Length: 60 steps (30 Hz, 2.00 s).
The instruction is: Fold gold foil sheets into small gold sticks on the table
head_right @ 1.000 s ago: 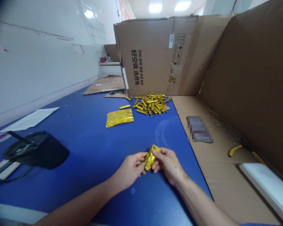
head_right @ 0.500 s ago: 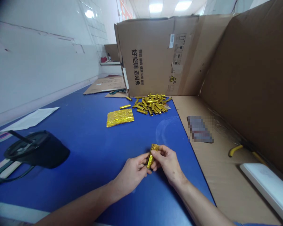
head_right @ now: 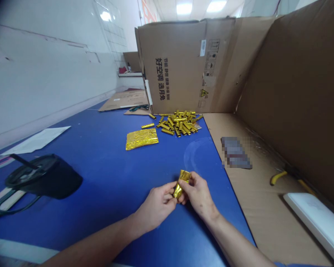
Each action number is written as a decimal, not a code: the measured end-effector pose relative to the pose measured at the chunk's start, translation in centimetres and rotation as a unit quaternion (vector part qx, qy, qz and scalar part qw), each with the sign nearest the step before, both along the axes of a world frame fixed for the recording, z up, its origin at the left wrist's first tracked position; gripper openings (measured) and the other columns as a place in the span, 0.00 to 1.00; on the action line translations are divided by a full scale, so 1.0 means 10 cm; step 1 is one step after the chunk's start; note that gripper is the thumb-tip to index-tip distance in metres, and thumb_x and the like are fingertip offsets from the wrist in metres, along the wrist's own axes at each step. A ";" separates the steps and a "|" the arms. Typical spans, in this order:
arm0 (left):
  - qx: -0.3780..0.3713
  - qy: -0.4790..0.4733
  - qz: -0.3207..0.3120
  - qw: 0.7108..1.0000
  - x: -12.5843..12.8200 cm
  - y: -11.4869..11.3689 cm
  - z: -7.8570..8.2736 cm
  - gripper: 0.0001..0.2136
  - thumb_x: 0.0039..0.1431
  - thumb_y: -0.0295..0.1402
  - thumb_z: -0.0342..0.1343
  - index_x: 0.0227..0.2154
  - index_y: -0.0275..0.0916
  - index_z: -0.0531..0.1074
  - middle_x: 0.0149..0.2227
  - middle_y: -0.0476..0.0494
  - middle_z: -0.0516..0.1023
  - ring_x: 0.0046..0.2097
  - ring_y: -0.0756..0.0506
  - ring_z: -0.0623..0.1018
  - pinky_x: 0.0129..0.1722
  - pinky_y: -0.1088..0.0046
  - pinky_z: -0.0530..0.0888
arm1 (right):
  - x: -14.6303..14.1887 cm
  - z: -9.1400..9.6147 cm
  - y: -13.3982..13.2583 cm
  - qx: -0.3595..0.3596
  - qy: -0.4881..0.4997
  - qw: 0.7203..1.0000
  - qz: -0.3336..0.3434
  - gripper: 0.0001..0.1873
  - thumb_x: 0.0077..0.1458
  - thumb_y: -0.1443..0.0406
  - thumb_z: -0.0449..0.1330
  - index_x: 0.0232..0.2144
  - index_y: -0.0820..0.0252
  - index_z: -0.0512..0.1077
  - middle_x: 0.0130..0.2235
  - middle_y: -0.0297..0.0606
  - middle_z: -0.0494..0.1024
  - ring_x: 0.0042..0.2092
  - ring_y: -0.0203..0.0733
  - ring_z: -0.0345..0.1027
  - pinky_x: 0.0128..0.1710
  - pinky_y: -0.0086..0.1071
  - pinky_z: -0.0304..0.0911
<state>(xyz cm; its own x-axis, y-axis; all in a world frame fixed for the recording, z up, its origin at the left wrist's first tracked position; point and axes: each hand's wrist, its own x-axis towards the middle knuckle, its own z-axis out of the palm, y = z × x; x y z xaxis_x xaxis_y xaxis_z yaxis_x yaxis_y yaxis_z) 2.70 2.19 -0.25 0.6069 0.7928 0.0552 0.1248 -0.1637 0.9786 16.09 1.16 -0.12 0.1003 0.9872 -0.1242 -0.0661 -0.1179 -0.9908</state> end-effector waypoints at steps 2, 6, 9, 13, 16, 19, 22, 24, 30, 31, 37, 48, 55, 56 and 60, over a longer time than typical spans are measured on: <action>-0.017 -0.017 -0.004 1.000 0.00 0.00 0.01 0.12 0.49 0.22 0.43 0.35 0.34 0.68 0.28 0.47 0.72 0.29 0.52 0.71 0.28 0.79 0.66 | 0.00 -0.01 0.00 0.003 -0.006 1.000 0.002 0.13 0.42 0.59 0.59 0.24 0.60 0.60 0.14 0.28 0.69 0.15 0.33 0.62 0.14 0.26 0.58; -0.060 -0.032 0.016 0.998 0.01 0.01 0.03 0.11 0.51 0.26 0.44 0.36 0.33 0.68 0.28 0.45 0.73 0.30 0.51 0.73 0.29 0.78 0.67 | 0.02 -0.04 -0.01 0.017 -0.027 0.999 0.009 0.12 0.45 0.59 0.57 0.25 0.59 0.59 0.16 0.28 0.69 0.15 0.33 0.63 0.14 0.26 0.58; -0.080 -0.022 0.041 0.996 0.02 0.02 0.02 0.11 0.50 0.26 0.45 0.36 0.33 0.67 0.27 0.45 0.74 0.29 0.51 0.73 0.27 0.77 0.68 | 0.01 -0.04 -0.02 0.032 -0.048 0.998 0.014 0.11 0.46 0.59 0.57 0.25 0.59 0.59 0.17 0.28 0.69 0.16 0.34 0.63 0.15 0.26 0.58; -0.045 0.010 0.050 0.998 0.01 0.04 -0.03 0.10 0.51 0.26 0.44 0.34 0.34 0.68 0.25 0.47 0.73 0.26 0.51 0.72 0.26 0.78 0.67 | -0.01 -0.03 -0.04 0.033 -0.040 0.998 0.046 0.10 0.46 0.60 0.57 0.27 0.59 0.59 0.18 0.28 0.70 0.18 0.35 0.65 0.17 0.28 0.61; 0.011 0.038 0.054 0.998 0.00 0.04 -0.05 0.10 0.52 0.26 0.43 0.34 0.36 0.68 0.24 0.48 0.72 0.26 0.52 0.71 0.26 0.78 0.66 | -0.03 -0.03 -0.05 0.033 -0.034 0.997 0.060 0.10 0.46 0.61 0.57 0.27 0.59 0.60 0.18 0.29 0.70 0.19 0.35 0.65 0.19 0.28 0.62; 0.067 0.066 0.050 0.994 -0.01 0.02 -0.02 0.11 0.53 0.26 0.41 0.34 0.37 0.69 0.25 0.48 0.72 0.27 0.52 0.71 0.29 0.77 0.66 | -0.03 -0.04 -0.05 0.041 -0.037 0.997 0.059 0.09 0.46 0.61 0.57 0.27 0.59 0.60 0.19 0.29 0.70 0.19 0.34 0.64 0.19 0.28 0.61; 0.134 0.114 0.051 0.983 -0.03 0.00 0.04 0.12 0.54 0.25 0.41 0.36 0.38 0.68 0.29 0.47 0.73 0.30 0.50 0.71 0.33 0.75 0.67 | -0.03 -0.04 -0.05 0.049 -0.059 0.996 0.045 0.09 0.47 0.61 0.56 0.26 0.59 0.59 0.19 0.28 0.68 0.19 0.33 0.63 0.18 0.28 0.61; 0.174 0.155 0.061 0.970 -0.03 -0.02 0.06 0.14 0.53 0.26 0.43 0.41 0.37 0.66 0.33 0.45 0.72 0.35 0.48 0.71 0.37 0.72 0.67 | -0.04 -0.03 -0.05 0.053 -0.081 0.995 0.027 0.09 0.47 0.61 0.56 0.25 0.59 0.59 0.19 0.27 0.67 0.19 0.33 0.62 0.18 0.27 0.60; 0.224 0.224 0.058 0.947 -0.06 -0.03 0.06 0.20 0.54 0.29 0.42 0.51 0.36 0.57 0.42 0.39 0.68 0.42 0.44 0.69 0.43 0.68 0.65 | -0.02 -0.02 -0.07 0.052 -0.128 0.990 0.017 0.09 0.48 0.60 0.55 0.25 0.60 0.62 0.19 0.28 0.66 0.19 0.32 0.61 0.18 0.27 0.59; 0.226 0.224 0.056 0.946 -0.07 -0.02 0.06 0.20 0.55 0.29 0.41 0.52 0.37 0.57 0.42 0.39 0.68 0.42 0.45 0.69 0.43 0.68 0.65 | -0.01 -0.02 -0.07 0.052 -0.130 0.990 0.020 0.09 0.48 0.60 0.54 0.25 0.60 0.62 0.18 0.28 0.66 0.19 0.32 0.61 0.18 0.27 0.59; 0.173 0.164 0.053 0.970 -0.08 0.07 0.00 0.18 0.58 0.31 0.37 0.50 0.38 0.60 0.35 0.43 0.68 0.33 0.49 0.70 0.36 0.71 0.68 | 0.02 0.04 -0.08 0.090 -0.048 0.993 -0.054 0.17 0.47 0.58 0.55 0.39 0.59 0.59 0.21 0.27 0.67 0.19 0.33 0.62 0.18 0.27 0.59; 0.101 0.079 0.039 0.991 -0.10 0.09 0.00 0.17 0.58 0.32 0.37 0.50 0.42 0.60 0.32 0.48 0.65 0.28 0.53 0.68 0.31 0.76 0.68 | 0.09 0.12 -0.06 0.079 -0.075 0.993 -0.045 0.12 0.47 0.57 0.55 0.24 0.62 0.67 0.16 0.30 0.67 0.19 0.32 0.60 0.21 0.28 0.56; 0.165 0.099 0.036 0.981 -0.07 0.02 0.11 0.17 0.54 0.28 0.45 0.47 0.40 0.63 0.34 0.46 0.68 0.36 0.49 0.69 0.39 0.73 0.66 | 0.04 0.06 -0.07 0.082 -0.063 0.993 -0.050 0.12 0.45 0.59 0.57 0.20 0.62 0.67 0.21 0.32 0.68 0.21 0.32 0.58 0.21 0.27 0.56; 0.175 0.099 0.037 0.979 -0.07 0.02 0.12 0.17 0.53 0.27 0.45 0.47 0.40 0.63 0.35 0.46 0.68 0.38 0.48 0.68 0.40 0.73 0.66 | 0.03 0.06 -0.07 0.077 -0.062 0.994 -0.051 0.12 0.45 0.59 0.57 0.19 0.62 0.66 0.21 0.32 0.68 0.21 0.31 0.58 0.21 0.27 0.55; 0.203 0.093 0.039 0.974 -0.07 0.01 0.11 0.18 0.55 0.26 0.43 0.49 0.38 0.61 0.37 0.44 0.68 0.39 0.48 0.68 0.42 0.72 0.65 | 0.03 0.06 -0.06 0.044 -0.041 0.996 -0.068 0.11 0.42 0.59 0.59 0.19 0.62 0.66 0.18 0.31 0.68 0.19 0.32 0.59 0.19 0.27 0.55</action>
<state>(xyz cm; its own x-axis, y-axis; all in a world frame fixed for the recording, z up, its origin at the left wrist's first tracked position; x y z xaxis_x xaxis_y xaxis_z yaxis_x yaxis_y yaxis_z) 1.99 2.32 0.81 0.5753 0.7722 0.2696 0.3204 -0.5161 0.7944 16.35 0.53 0.50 0.2402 0.9704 -0.0244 0.0066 -0.0268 -0.9996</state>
